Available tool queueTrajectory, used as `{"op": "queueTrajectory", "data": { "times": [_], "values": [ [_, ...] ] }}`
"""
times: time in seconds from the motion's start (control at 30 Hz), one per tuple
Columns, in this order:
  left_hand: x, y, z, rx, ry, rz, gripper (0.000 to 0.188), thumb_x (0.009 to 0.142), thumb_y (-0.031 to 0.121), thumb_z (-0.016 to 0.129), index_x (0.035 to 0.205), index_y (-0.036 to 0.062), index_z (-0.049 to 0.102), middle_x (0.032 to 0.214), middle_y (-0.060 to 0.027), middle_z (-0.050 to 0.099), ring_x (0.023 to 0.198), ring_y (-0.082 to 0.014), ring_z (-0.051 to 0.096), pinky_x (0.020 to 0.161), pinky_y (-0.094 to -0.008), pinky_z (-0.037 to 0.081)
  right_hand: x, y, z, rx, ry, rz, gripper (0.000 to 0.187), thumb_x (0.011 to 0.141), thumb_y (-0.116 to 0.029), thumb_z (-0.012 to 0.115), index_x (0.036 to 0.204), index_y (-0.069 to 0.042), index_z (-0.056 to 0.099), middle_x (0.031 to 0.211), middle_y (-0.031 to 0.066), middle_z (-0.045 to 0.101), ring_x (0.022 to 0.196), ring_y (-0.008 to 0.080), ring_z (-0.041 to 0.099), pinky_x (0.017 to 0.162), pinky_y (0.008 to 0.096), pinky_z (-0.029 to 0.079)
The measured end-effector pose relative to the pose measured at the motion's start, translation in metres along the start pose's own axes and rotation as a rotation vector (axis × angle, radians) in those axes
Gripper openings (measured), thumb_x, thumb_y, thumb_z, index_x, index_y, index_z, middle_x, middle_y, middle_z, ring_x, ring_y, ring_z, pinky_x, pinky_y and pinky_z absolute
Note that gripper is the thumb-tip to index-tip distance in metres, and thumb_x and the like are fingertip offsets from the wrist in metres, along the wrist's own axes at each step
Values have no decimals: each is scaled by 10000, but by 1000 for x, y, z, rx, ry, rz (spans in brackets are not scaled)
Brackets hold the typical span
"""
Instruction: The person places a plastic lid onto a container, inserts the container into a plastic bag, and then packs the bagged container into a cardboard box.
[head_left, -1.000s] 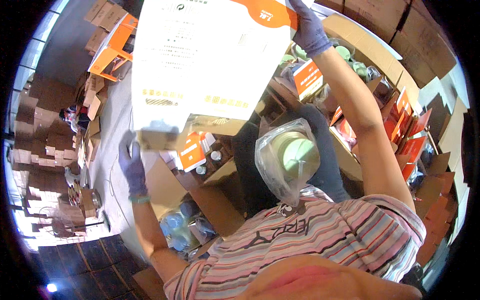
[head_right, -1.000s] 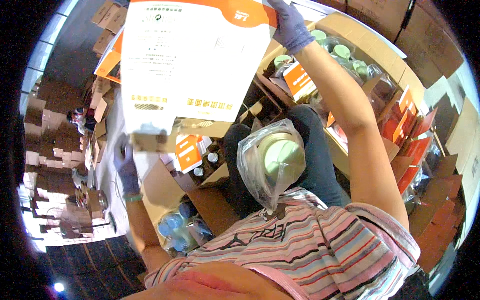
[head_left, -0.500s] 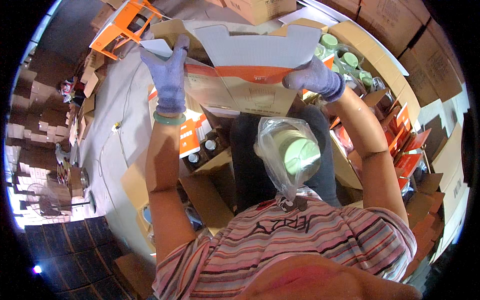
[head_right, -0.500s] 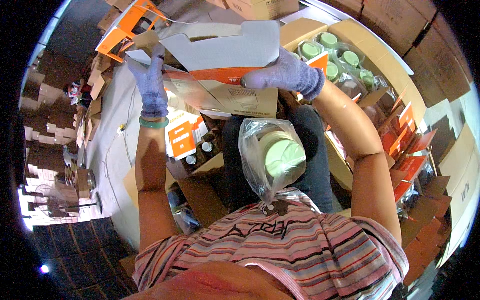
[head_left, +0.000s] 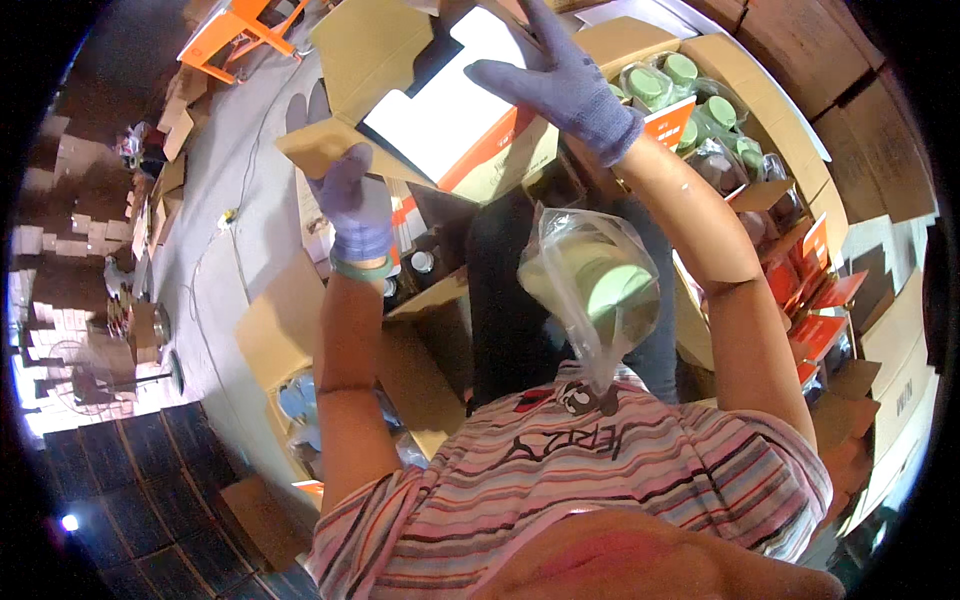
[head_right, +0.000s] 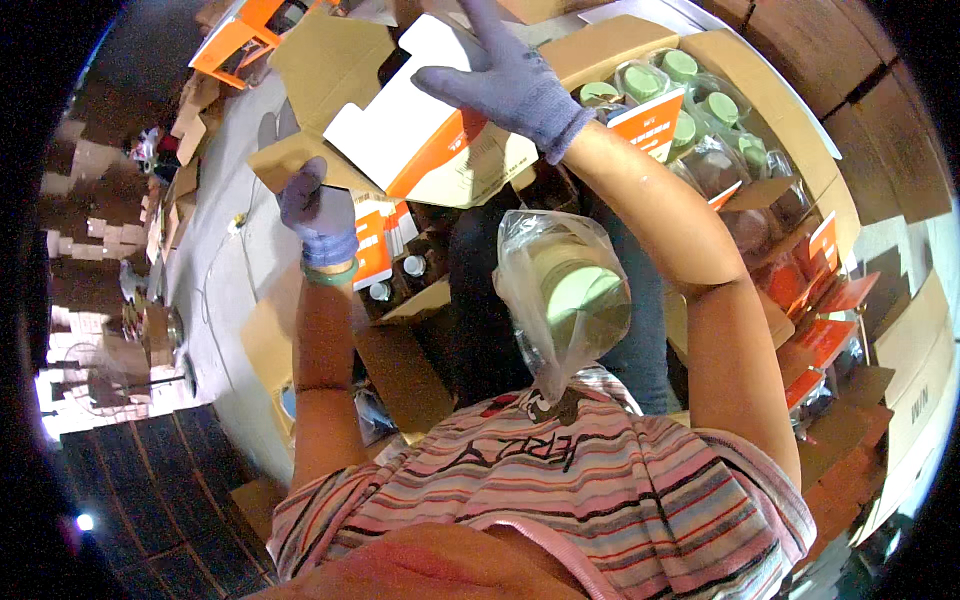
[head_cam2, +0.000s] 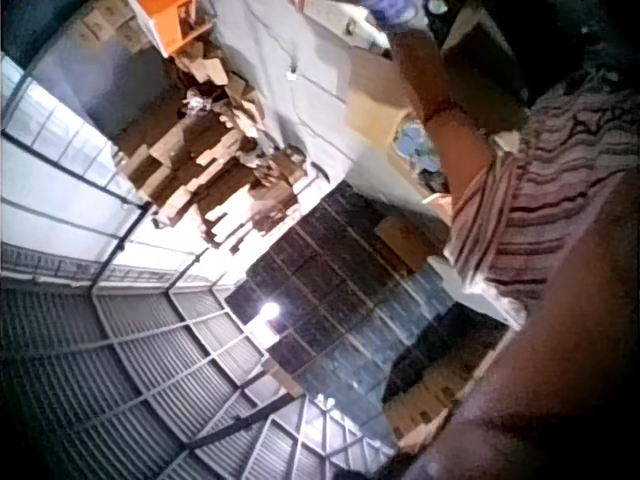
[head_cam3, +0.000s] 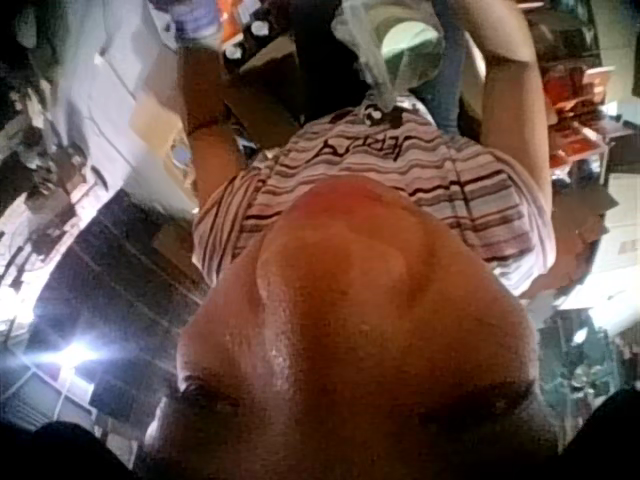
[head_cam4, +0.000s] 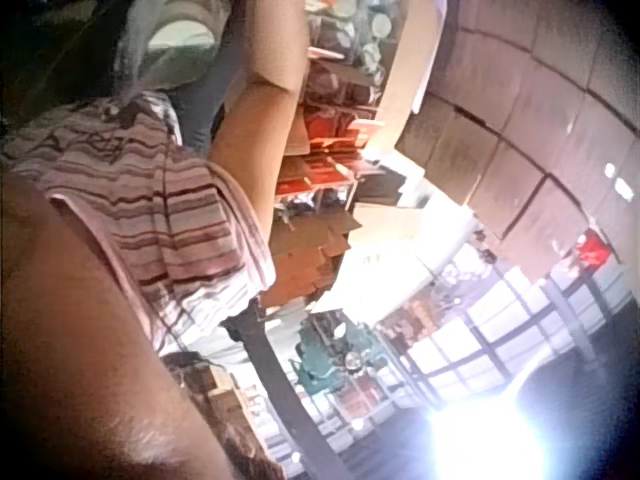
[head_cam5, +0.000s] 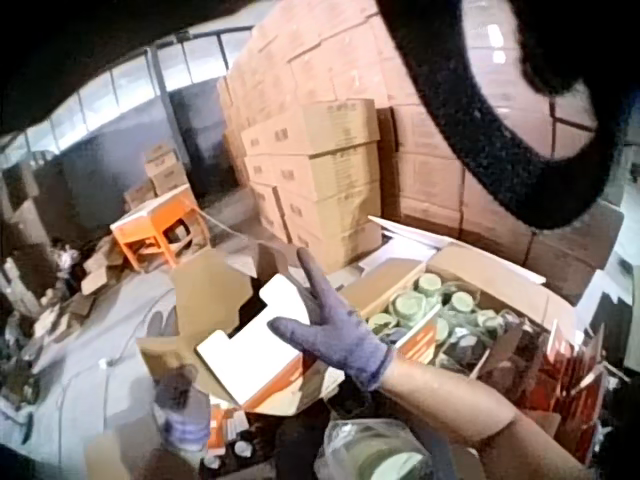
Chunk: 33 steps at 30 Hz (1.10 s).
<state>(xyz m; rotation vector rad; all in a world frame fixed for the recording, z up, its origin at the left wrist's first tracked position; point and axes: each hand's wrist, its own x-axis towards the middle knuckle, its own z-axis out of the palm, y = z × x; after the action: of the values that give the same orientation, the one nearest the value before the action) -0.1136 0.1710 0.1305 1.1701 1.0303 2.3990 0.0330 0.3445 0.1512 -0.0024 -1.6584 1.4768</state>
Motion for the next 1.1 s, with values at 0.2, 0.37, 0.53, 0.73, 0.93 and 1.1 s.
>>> {"op": "queueTrajectory", "data": {
  "times": [0.2,0.37,0.53,0.73,0.93,1.1],
  "values": [
    [-7,-29,-28,1186,-97,53,922,721,15,568,1477,-70,48,1468,-291,217,1375,-394,239,1161,-421,195,-26,56,28,-908,-177,-152,828,783,-369,677,1476,-232,247,1027,280,550,885,440,618,750,490,538],
    [-30,-70,-55,1785,-264,129,984,758,174,608,1413,-185,-33,1473,-380,77,1364,-507,166,1167,-455,168,-67,94,42,-1099,-428,74,646,812,-238,650,1401,-312,396,1199,283,412,961,433,607,796,452,543],
    [-75,-109,-64,1352,-217,-103,1023,836,373,677,1466,-93,19,1469,-393,74,1385,-506,84,1150,-477,150,-112,166,28,-964,-409,41,507,800,-185,666,1283,-289,554,1170,256,465,1096,429,510,930,431,488],
    [-65,-119,-116,1168,-110,-96,711,918,220,575,1478,-13,205,1407,-289,384,1302,-418,377,1092,-484,289,-86,177,3,-625,-249,272,598,765,-264,747,1273,-76,492,1113,233,582,1104,367,543,925,420,480],
    [-53,-138,-125,931,55,-224,653,872,260,668,1376,-43,384,1301,-212,482,1195,-277,470,1007,-396,408,-77,225,15,-553,-203,289,1071,726,-489,764,1483,-15,173,1060,264,636,924,345,667,801,405,534],
    [5,-45,-65,1296,-13,-451,571,858,373,691,1251,-6,524,1142,-153,621,1036,-246,618,876,-343,491,-23,109,24,-850,-273,268,815,839,-491,641,1461,-89,303,1001,259,652,905,350,664,816,425,525]
  ]
}}
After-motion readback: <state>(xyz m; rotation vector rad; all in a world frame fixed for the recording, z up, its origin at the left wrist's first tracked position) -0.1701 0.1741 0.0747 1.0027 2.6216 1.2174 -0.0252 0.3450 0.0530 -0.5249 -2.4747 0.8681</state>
